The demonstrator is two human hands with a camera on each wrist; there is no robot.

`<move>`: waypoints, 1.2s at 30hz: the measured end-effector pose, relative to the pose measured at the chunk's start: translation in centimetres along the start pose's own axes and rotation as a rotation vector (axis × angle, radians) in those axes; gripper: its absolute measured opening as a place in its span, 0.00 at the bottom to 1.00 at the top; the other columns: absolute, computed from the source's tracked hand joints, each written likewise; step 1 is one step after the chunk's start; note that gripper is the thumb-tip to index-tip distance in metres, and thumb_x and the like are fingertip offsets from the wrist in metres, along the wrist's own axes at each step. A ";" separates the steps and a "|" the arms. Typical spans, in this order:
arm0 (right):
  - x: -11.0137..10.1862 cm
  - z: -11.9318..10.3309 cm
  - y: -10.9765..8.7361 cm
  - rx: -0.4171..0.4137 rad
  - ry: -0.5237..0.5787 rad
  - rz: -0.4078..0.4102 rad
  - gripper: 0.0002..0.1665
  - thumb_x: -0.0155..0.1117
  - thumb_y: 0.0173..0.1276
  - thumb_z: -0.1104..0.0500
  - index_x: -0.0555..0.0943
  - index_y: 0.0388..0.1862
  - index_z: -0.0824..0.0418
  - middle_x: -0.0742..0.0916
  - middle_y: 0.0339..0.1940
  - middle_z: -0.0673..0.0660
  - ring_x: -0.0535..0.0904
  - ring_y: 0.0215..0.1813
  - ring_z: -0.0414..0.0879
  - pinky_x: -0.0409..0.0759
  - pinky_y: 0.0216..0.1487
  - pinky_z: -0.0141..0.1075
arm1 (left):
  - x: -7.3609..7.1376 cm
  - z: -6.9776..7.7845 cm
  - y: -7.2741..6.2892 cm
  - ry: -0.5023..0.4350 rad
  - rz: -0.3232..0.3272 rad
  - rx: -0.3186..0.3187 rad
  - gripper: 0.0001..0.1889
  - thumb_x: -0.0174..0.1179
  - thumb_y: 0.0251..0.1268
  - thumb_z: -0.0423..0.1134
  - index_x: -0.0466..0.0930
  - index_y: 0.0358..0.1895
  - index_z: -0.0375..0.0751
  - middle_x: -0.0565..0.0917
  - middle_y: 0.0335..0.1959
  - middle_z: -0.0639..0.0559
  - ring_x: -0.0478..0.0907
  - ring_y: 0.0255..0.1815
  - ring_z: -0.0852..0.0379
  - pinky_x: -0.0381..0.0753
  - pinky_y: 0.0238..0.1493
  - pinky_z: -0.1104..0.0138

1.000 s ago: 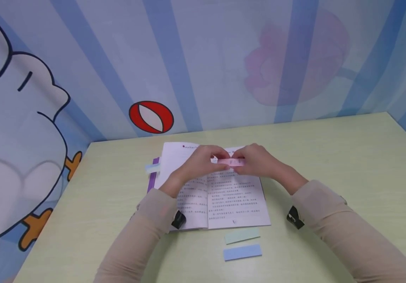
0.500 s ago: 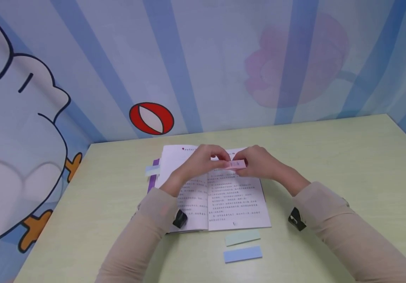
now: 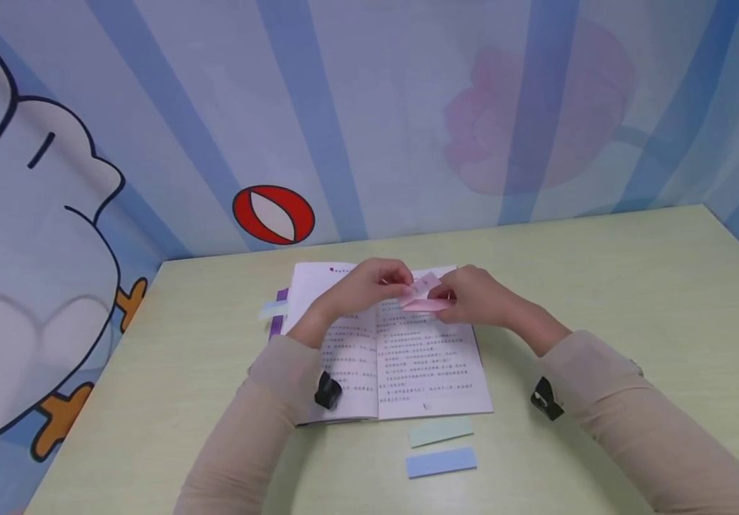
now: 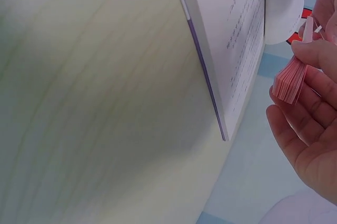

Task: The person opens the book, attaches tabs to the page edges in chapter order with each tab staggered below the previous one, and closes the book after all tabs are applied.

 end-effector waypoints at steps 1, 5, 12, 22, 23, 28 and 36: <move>0.0 0.0 0.0 -0.007 -0.008 -0.003 0.13 0.68 0.54 0.66 0.83 0.40 0.67 0.82 0.25 0.50 0.70 0.25 0.42 0.69 0.27 0.31 | -0.1 -0.2 0.0 -0.009 -0.004 -0.013 0.02 0.57 0.65 0.32 0.78 0.37 0.38 0.79 0.32 0.51 0.73 0.35 0.59 0.72 0.43 0.73; 0.1 0.1 -0.3 -0.023 -0.038 -0.008 0.12 0.68 0.55 0.66 0.84 0.39 0.67 0.82 0.26 0.50 0.71 0.27 0.42 0.71 0.30 0.32 | -0.1 -0.4 0.2 -0.016 -0.025 -0.053 0.03 0.56 0.65 0.32 0.78 0.38 0.38 0.79 0.33 0.51 0.72 0.35 0.58 0.71 0.42 0.73; -0.1 0.1 -1.5 -0.015 -0.043 -0.021 0.10 0.68 0.56 0.66 0.84 0.39 0.64 0.82 0.28 0.50 0.71 0.29 0.42 0.70 0.30 0.32 | 0.0 -0.3 1.0 0.035 -0.045 -0.075 0.03 0.56 0.66 0.33 0.78 0.38 0.39 0.79 0.35 0.51 0.72 0.37 0.58 0.70 0.42 0.74; 0.9 -2.7 -4.5 -0.099 -0.080 -0.076 0.11 0.70 0.55 0.63 0.84 0.38 0.58 0.79 0.29 0.45 0.71 0.30 0.38 0.71 0.30 0.29 | 1.5 -0.2 2.3 0.042 -0.122 -0.063 0.05 0.55 0.65 0.30 0.80 0.40 0.36 0.81 0.35 0.50 0.73 0.36 0.58 0.71 0.42 0.74; 1.1 -3.2 -4.9 -0.124 -0.088 -0.081 0.11 0.71 0.54 0.63 0.84 0.38 0.57 0.79 0.29 0.44 0.71 0.30 0.37 0.72 0.30 0.28 | 1.8 -0.2 2.4 0.040 -0.133 -0.065 0.05 0.55 0.65 0.30 0.80 0.40 0.36 0.81 0.35 0.50 0.73 0.36 0.58 0.71 0.42 0.74; 2.4 -5.8 -7.1 -0.240 -0.113 -0.109 0.11 0.72 0.52 0.64 0.85 0.36 0.56 0.81 0.32 0.42 0.72 0.32 0.34 0.76 0.33 0.28 | 3.0 -0.1 3.0 0.057 -0.175 -0.066 0.06 0.56 0.64 0.29 0.81 0.40 0.36 0.81 0.36 0.50 0.73 0.39 0.59 0.71 0.44 0.75; 5.3 -9.7 -10.8 -0.470 -0.074 -0.098 0.11 0.72 0.51 0.64 0.83 0.35 0.54 0.79 0.30 0.39 0.70 0.31 0.29 0.69 0.31 0.17 | 5.0 -0.3 3.7 0.106 -0.268 -0.052 0.05 0.57 0.63 0.29 0.82 0.39 0.37 0.80 0.34 0.52 0.72 0.37 0.60 0.70 0.42 0.76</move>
Point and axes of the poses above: each hand's wrist, its own y-axis towards the middle knuckle, its own x-axis out of the palm, z = x × y, the point moved 9 cm from there along y, towards the middle knuckle
